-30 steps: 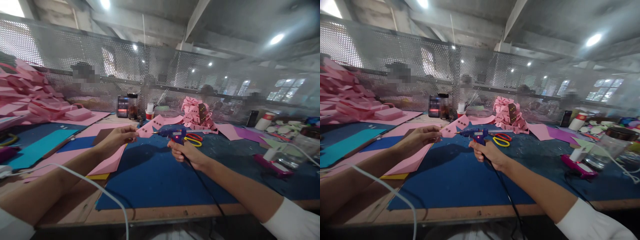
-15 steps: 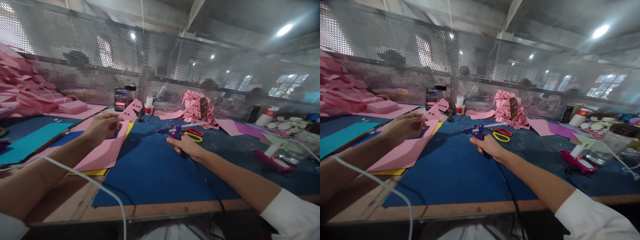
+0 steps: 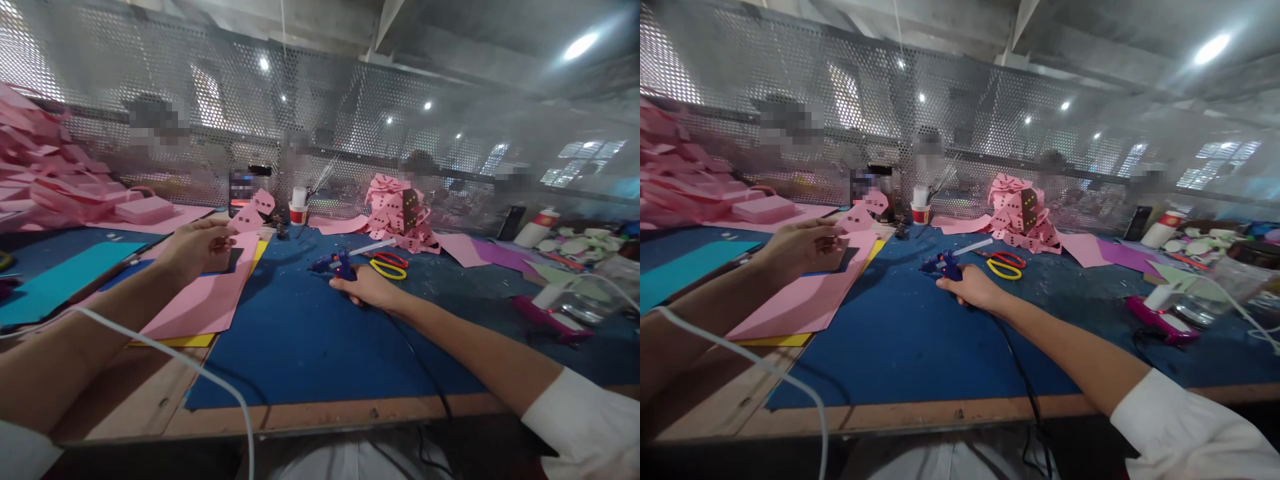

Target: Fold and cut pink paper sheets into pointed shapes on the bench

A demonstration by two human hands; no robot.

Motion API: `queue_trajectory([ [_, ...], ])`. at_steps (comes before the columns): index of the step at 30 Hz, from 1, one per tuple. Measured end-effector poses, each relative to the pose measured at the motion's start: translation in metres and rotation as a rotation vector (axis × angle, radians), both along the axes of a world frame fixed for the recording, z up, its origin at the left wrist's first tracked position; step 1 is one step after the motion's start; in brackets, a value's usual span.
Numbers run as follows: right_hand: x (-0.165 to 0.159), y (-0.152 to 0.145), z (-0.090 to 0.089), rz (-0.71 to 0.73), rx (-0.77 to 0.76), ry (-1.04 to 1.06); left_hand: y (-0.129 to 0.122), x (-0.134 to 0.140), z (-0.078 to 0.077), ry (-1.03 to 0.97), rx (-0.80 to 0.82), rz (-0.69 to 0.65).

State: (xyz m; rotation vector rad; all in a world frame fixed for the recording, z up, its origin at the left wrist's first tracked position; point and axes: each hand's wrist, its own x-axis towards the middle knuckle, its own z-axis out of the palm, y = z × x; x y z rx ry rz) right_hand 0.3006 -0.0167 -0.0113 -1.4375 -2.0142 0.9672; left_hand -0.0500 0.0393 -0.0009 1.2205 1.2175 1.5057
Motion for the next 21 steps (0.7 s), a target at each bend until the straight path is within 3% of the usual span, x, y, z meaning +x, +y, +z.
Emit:
queue_trajectory([
  [21,-0.0016,0.0041,-0.0015,-0.014,-0.004,-0.064,-0.0011,0.0027,0.0004,-0.003,-0.001,-0.008],
])
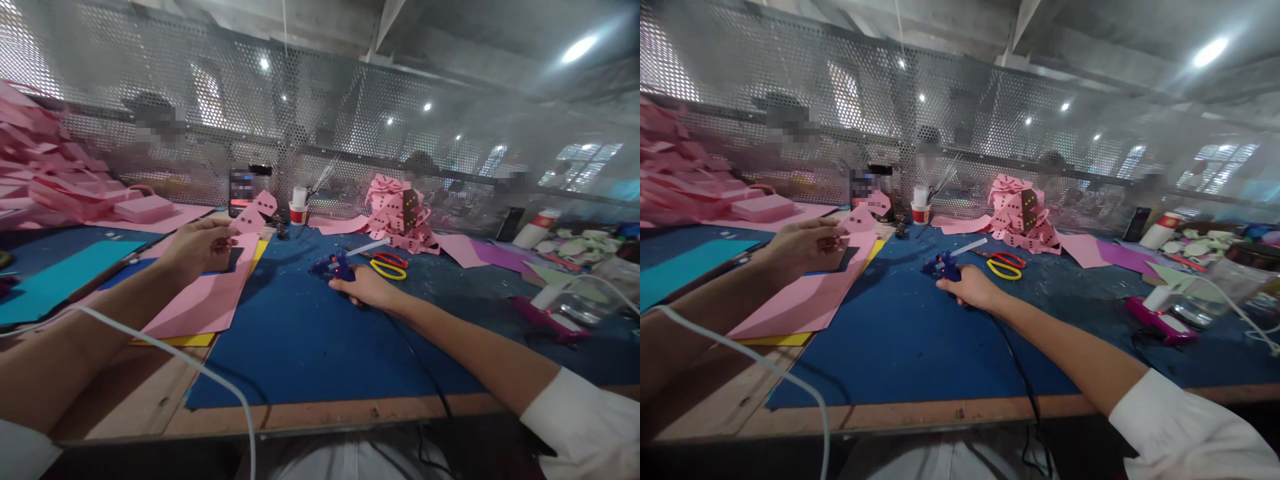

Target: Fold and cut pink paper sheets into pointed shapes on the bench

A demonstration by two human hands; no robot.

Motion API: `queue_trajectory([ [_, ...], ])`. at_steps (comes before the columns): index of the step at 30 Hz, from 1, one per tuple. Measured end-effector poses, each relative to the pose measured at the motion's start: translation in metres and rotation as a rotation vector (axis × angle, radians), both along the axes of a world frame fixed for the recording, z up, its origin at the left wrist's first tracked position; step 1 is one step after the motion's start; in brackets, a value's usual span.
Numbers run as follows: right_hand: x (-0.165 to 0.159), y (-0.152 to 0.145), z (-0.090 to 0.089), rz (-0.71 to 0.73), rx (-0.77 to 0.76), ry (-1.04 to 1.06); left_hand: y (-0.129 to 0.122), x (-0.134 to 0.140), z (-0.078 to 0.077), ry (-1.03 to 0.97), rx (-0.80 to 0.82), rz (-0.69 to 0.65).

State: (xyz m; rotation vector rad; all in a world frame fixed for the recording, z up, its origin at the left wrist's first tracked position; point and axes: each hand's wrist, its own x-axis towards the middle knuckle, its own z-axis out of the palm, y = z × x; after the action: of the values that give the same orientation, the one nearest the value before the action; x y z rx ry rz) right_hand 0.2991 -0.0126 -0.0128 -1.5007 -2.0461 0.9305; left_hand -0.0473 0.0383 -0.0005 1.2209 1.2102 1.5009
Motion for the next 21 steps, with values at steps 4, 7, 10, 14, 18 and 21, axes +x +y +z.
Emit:
queue_trajectory([
  [4,-0.0011,0.0011,-0.001,-0.014,-0.007,-0.009,-0.0003,0.0005,0.0004,-0.001,-0.006,-0.003],
  [7,-0.0018,0.0021,-0.0022,-0.017,-0.002,-0.016,-0.0014,0.001,0.001,-0.001,-0.007,-0.01],
  [10,-0.0013,0.0032,-0.0039,-0.012,0.006,-0.007,-0.0024,0.0015,0.0015,-0.001,-0.008,-0.022],
  [14,0.0006,0.0049,-0.0064,-0.011,0.015,0.015,-0.0013,0.0011,0.0006,-0.004,-0.008,-0.03],
  [18,0.0012,0.0041,-0.0059,-0.023,0.005,0.057,0.0009,-0.0005,-0.0011,-0.008,-0.002,-0.035],
  [21,0.0014,0.0007,-0.0039,-0.047,-0.02,0.115,0.0005,-0.0004,-0.0014,-0.005,0.001,-0.037],
])
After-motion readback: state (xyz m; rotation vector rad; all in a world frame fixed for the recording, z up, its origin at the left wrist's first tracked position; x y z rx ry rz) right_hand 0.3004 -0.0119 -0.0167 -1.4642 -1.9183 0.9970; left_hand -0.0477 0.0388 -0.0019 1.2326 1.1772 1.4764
